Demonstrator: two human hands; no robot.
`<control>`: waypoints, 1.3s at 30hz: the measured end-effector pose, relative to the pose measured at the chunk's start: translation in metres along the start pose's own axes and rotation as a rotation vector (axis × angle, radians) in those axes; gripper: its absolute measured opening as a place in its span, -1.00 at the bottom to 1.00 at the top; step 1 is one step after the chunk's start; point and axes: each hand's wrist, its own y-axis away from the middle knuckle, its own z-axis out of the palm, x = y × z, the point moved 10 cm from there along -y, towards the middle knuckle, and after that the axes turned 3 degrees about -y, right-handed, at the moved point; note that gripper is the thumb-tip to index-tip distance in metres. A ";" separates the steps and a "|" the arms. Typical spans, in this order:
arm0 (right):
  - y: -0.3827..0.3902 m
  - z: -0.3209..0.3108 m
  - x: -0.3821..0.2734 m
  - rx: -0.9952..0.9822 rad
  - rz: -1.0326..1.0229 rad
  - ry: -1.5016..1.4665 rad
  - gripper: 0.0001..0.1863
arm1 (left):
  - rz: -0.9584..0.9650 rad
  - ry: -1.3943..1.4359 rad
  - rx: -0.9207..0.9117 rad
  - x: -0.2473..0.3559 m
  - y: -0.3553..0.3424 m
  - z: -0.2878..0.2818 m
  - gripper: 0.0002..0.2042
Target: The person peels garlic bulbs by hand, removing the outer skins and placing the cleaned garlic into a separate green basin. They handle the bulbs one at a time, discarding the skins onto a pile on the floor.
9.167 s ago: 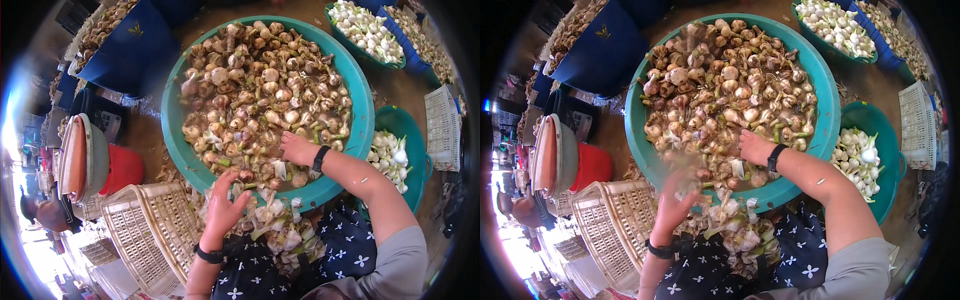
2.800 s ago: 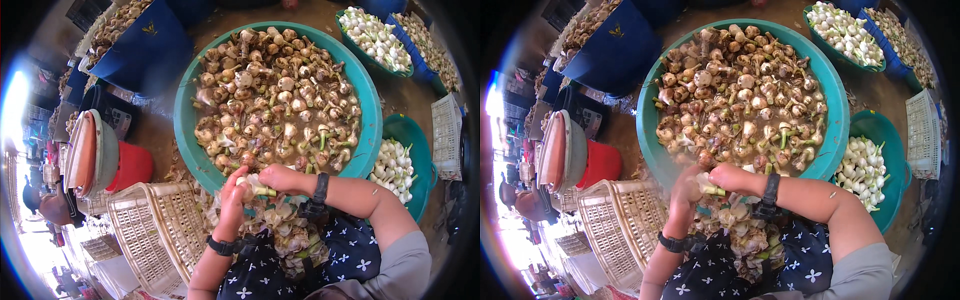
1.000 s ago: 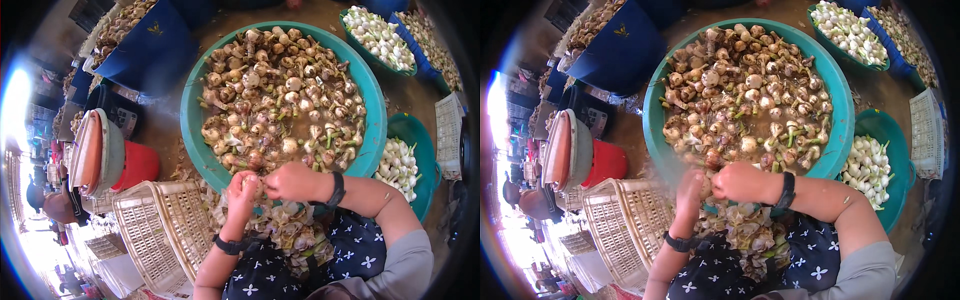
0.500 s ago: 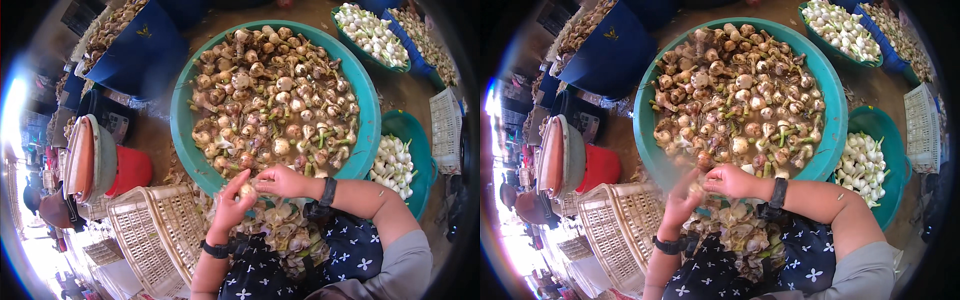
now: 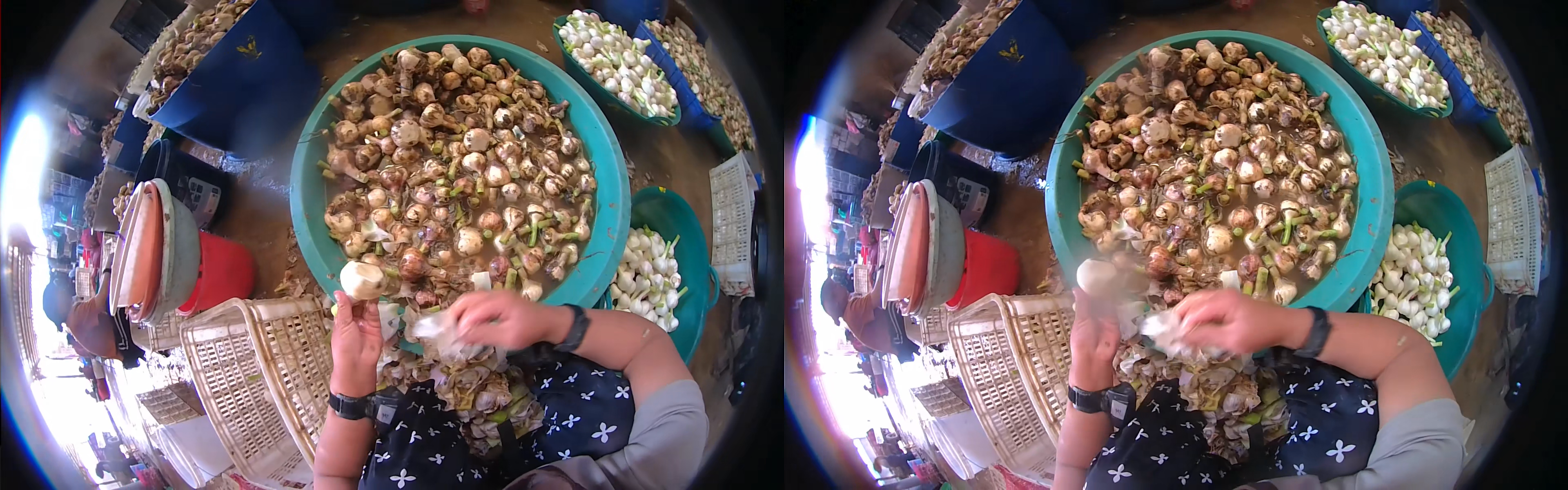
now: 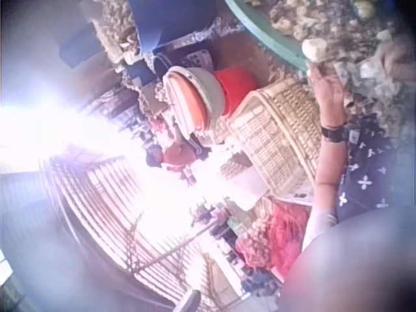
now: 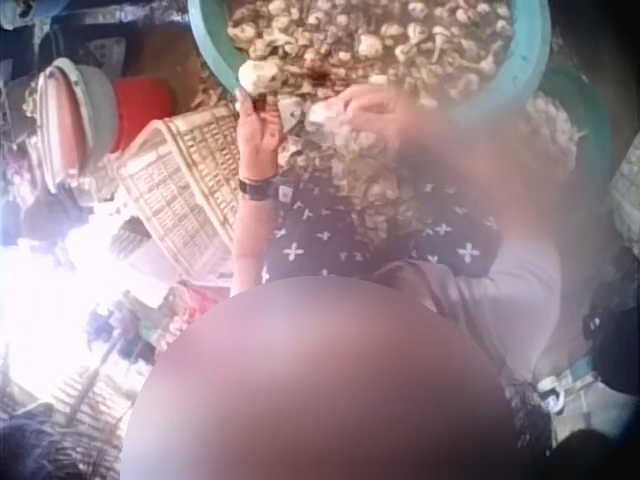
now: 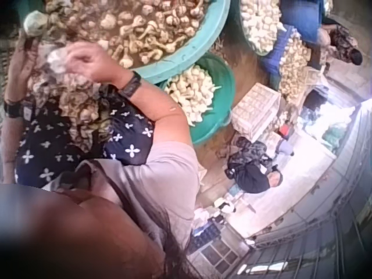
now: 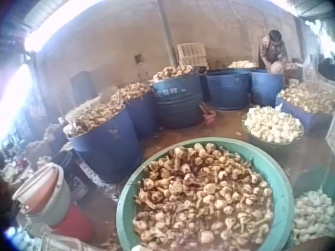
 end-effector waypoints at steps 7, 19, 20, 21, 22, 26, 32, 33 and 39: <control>0.021 0.052 0.027 -0.636 0.365 0.634 -0.71 | 0.124 -0.312 0.113 0.008 0.003 -0.013 -0.75; -0.062 -0.006 -0.031 0.136 -0.021 0.790 -0.31 | 0.345 -0.862 -0.171 0.006 0.041 0.077 -0.70; -0.059 0.000 -0.033 0.143 0.041 0.753 -0.29 | 0.347 -0.892 -0.147 0.000 0.038 0.074 -0.68; -0.055 0.002 -0.049 0.225 -0.114 0.699 -0.27 | 0.332 -0.852 -0.094 0.002 0.034 0.078 -0.71; -0.058 0.003 -0.045 0.280 -0.126 0.700 -0.38 | 0.311 -0.811 -0.030 0.010 0.034 0.076 -0.72; -0.060 0.006 -0.052 0.360 -0.242 0.658 -0.72 | 0.032 -0.424 -0.062 0.013 0.038 0.090 -0.69; -0.065 -0.017 0.013 0.350 0.068 -0.044 -0.77 | -0.116 -0.380 -0.188 0.014 0.052 0.103 -0.71; -0.067 -0.009 0.031 0.330 0.179 -0.383 -0.75 | -0.122 -0.367 -0.258 0.019 0.062 0.113 -0.71; -0.044 0.006 -0.048 0.431 -0.277 0.301 -0.75 | -0.242 -1.134 -0.390 0.026 0.070 0.103 -0.63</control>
